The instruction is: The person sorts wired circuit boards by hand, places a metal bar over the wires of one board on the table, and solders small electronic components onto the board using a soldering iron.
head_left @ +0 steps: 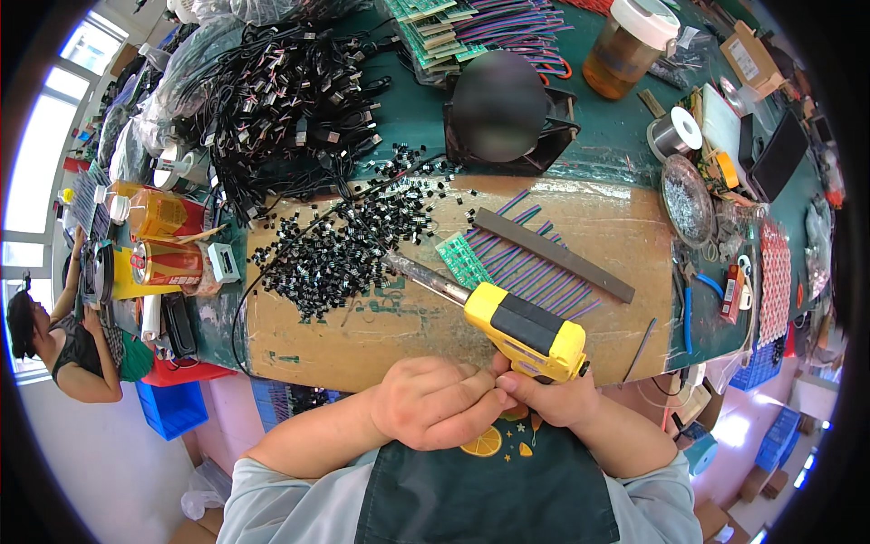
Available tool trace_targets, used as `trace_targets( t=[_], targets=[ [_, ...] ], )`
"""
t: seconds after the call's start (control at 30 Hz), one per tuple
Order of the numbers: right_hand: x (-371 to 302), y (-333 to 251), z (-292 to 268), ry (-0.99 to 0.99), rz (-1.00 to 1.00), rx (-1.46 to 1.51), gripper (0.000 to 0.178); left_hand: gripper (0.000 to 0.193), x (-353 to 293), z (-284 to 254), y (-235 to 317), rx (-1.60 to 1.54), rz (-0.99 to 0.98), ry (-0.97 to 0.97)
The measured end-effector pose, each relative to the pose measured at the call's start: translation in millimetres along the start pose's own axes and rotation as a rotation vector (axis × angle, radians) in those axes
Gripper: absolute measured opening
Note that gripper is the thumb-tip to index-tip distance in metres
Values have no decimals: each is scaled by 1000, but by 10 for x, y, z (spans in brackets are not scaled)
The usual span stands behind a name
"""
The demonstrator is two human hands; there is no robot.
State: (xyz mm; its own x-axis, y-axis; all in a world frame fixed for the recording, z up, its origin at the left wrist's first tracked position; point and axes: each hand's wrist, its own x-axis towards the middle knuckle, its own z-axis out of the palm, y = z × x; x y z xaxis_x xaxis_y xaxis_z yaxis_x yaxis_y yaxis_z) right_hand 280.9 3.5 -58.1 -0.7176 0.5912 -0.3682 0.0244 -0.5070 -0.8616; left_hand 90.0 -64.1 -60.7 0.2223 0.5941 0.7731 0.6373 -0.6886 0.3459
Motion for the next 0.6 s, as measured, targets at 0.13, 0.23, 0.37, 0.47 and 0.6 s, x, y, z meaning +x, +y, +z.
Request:
trace_targets(
  t=[0.13, 0.23, 0.37, 0.47, 0.6],
  targets=[
    [-51, -125, 47, 9, 140, 133, 29, 23, 33, -25, 13, 52, 27, -38],
    [-50, -98, 35, 34, 82, 116, 23, 22, 25, 6, 13, 17, 17, -41],
    [8, -78, 11, 19, 73, -112, 24, 21, -33, 37, -3, -16, 8, -1],
    [-70, -151, 92, 41, 78, -108, 21, 38, -39, -69, 94, -20, -33, -113],
    [-103, -124, 84, 20, 135, -35, 24, 34, -57, -45, 136, -83, -243, -145]
  ],
)
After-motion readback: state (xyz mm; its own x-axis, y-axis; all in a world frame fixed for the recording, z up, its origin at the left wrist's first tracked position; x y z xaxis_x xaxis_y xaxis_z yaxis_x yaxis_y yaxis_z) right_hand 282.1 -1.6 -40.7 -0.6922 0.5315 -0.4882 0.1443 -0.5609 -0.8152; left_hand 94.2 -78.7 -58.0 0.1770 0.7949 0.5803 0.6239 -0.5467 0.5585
